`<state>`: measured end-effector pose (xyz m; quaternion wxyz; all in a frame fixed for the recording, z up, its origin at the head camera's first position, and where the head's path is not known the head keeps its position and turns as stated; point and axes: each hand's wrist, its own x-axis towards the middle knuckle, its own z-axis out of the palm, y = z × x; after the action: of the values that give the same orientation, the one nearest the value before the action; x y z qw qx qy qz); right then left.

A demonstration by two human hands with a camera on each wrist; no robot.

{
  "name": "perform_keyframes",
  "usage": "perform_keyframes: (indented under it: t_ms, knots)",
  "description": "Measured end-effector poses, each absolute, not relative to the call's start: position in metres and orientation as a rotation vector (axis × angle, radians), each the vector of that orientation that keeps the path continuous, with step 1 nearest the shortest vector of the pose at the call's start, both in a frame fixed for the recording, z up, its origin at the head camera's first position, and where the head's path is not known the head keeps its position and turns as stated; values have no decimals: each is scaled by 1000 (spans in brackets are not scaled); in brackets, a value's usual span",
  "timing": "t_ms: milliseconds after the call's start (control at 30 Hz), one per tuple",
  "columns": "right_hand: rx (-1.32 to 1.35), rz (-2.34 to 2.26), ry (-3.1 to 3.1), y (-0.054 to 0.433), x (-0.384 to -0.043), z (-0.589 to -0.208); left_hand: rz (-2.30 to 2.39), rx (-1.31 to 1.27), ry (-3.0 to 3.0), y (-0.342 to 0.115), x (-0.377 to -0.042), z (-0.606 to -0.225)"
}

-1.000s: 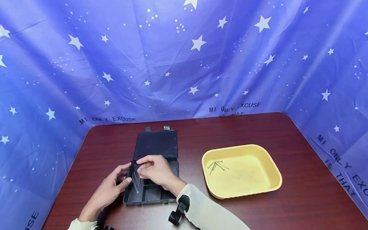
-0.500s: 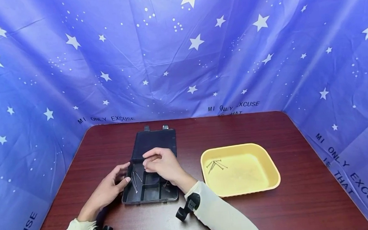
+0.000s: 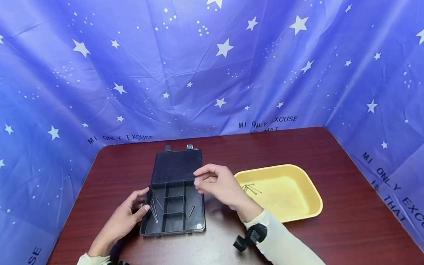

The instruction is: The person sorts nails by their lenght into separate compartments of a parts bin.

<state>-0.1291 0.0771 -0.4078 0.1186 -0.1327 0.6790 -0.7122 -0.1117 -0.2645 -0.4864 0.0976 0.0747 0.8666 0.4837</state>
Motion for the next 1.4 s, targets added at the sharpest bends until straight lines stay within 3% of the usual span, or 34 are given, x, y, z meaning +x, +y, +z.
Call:
perform_keyframes:
  t_ms: [633,1400]
  knots:
    - [-89,-1928,2324,198,-135,-433,1428,252,2570,-264,-113,-484]
    - [-41,-1343,2705,230,-133,-474,1448,230,2548,-262,-110,-487]
